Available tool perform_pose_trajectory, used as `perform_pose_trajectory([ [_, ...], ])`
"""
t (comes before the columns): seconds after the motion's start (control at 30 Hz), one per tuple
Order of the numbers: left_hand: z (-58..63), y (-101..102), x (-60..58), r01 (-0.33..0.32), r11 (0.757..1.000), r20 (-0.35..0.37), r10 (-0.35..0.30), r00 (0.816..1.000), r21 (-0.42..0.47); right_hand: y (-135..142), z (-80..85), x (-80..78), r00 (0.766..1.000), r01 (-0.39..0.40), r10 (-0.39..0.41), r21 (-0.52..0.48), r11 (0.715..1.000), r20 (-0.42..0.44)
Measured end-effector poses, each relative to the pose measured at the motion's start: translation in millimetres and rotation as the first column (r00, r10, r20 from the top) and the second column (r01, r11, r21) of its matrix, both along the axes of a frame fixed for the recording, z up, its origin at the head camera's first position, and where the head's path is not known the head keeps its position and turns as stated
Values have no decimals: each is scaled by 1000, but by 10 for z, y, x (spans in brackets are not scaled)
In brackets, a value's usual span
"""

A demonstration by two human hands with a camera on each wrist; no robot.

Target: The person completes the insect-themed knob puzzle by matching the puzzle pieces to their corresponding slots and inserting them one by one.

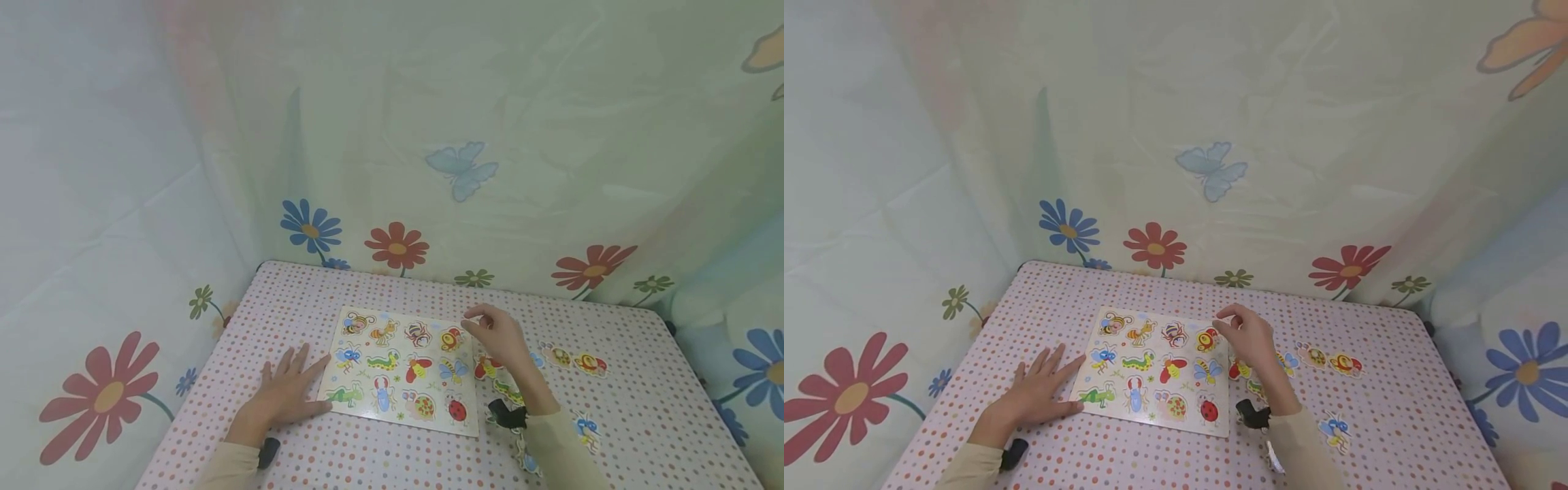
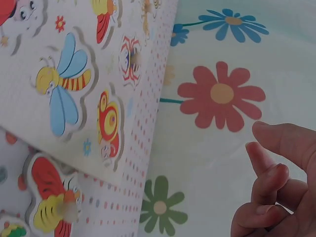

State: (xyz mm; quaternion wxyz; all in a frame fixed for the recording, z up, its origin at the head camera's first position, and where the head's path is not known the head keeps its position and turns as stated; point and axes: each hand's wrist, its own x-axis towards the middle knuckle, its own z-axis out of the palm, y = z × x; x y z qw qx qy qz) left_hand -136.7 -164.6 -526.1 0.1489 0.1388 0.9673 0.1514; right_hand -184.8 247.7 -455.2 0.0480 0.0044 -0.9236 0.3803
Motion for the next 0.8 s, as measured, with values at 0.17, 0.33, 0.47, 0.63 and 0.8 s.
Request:
perform_pose_trajectory([
  [0.17,-1,-1,0,-5,1000,4,5,1000,-3,148,-29,43,1000,25,-25,35,999,0],
  [0.33,5,16,4,-14,1000,11,14,1000,-2,289,-5,116,999,36,-36,20,999,8],
  [0.47,2,16,7,-14,1000,5,14,1000,-9,366,30,162,998,56,-56,11,998,5],
  [0.63,-5,11,5,-12,1000,-1,12,1000,0,469,33,220,994,105,-106,25,994,29],
  [0.8,-24,4,-3,-6,1000,-9,6,1000,1,623,-9,277,988,149,-151,44,988,44],
])
